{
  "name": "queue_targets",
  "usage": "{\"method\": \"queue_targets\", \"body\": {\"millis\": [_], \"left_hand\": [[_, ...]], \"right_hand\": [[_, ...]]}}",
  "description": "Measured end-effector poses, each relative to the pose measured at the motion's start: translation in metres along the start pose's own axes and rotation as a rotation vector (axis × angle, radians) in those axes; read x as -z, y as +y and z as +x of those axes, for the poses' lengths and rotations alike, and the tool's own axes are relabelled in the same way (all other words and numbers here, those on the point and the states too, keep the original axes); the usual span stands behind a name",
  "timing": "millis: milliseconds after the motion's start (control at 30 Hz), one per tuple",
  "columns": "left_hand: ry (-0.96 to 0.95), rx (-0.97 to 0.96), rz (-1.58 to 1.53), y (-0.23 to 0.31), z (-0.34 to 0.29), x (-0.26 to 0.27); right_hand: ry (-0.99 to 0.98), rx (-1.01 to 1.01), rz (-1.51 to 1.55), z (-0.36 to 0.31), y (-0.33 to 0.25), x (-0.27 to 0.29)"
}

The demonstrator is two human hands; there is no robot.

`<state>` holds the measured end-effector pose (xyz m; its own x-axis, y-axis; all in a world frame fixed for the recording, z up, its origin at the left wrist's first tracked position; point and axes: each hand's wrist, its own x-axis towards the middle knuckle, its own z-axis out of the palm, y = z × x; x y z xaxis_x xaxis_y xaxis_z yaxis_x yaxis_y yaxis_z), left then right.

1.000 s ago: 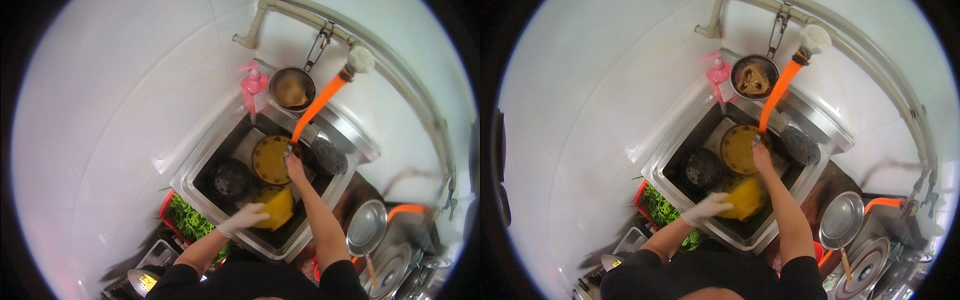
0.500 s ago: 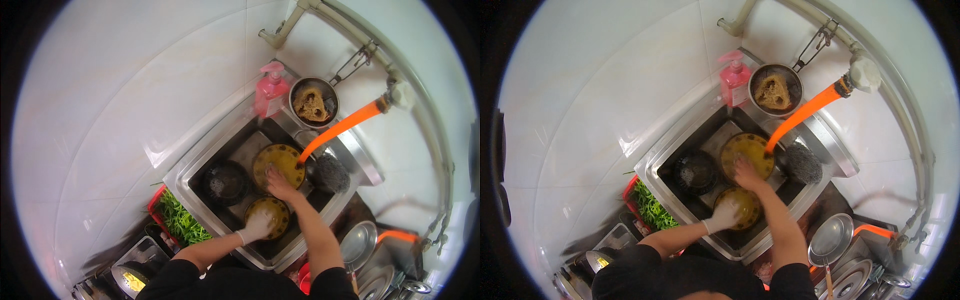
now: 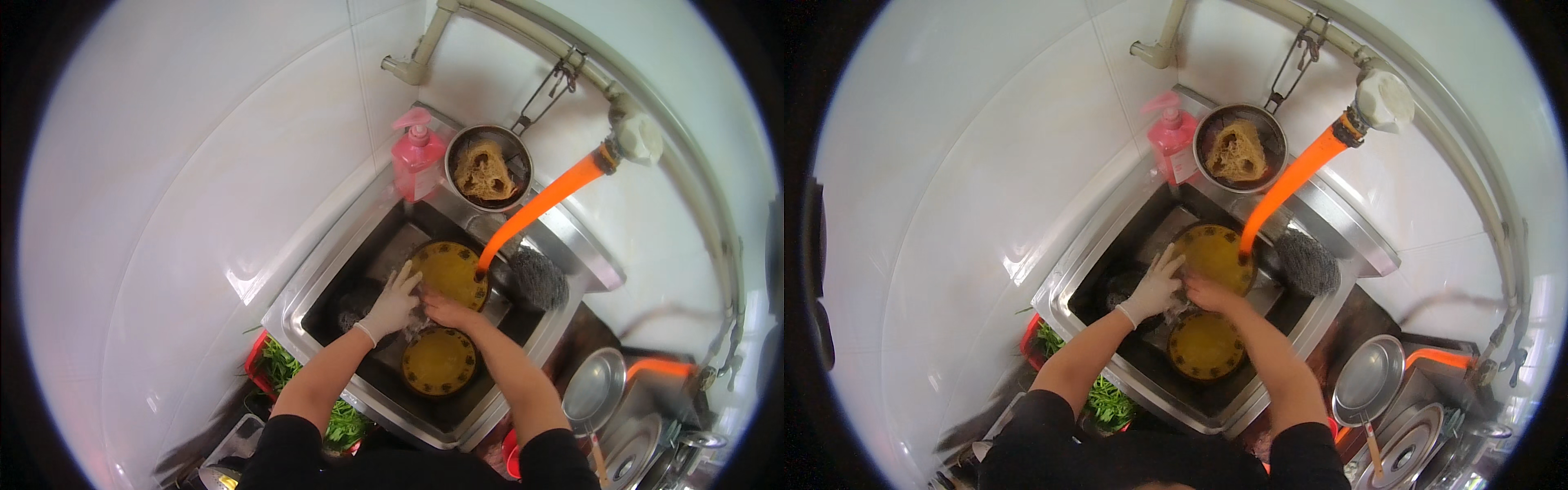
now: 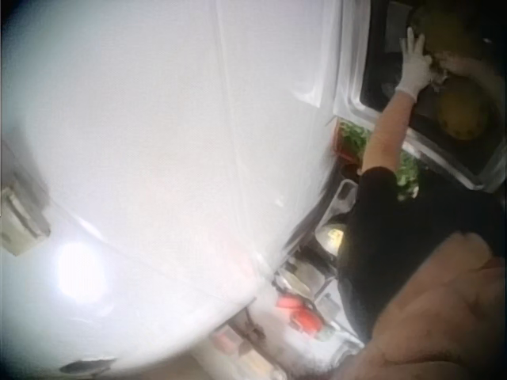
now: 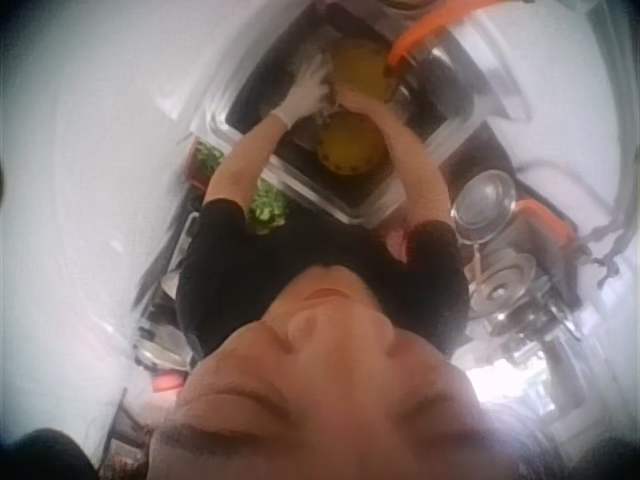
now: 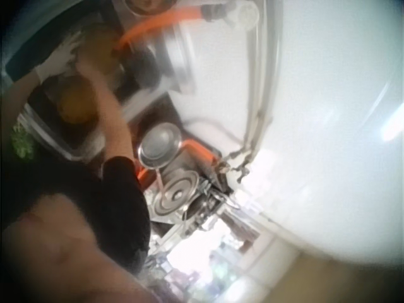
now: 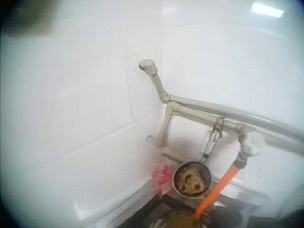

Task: The person washes yellow plates one by one in a commercial kitchen sink using a sponge and running water, then stacks the cleaned plates on a nearby counter. The person wears gloves and handles each plate individually, rinsing and placing them aside.

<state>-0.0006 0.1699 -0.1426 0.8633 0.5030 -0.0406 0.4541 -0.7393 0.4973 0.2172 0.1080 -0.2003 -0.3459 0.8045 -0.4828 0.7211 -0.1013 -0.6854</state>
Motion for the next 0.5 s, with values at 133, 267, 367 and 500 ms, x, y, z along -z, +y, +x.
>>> {"method": "queue_targets", "body": {"millis": [133, 267, 367, 500], "left_hand": [[0.035, -0.069, -0.116, 0.006, -0.005, -0.012], [0.041, -0.12, -0.119, 0.016, 0.001, -0.005], [0.011, -0.171, -0.066, 0.022, 0.008, 0.019], [-0.021, -0.265, -0.011, 0.043, 0.022, 0.063]], "right_hand": [[-0.129, 0.019, -0.312, -0.035, 0.03, 0.023], [0.283, -0.008, -0.863, -0.029, 0.041, 0.019], [0.002, 0.123, -0.398, -0.015, 0.023, 0.009], [0.063, 0.12, -0.242, -0.025, 0.01, 0.025]]}}
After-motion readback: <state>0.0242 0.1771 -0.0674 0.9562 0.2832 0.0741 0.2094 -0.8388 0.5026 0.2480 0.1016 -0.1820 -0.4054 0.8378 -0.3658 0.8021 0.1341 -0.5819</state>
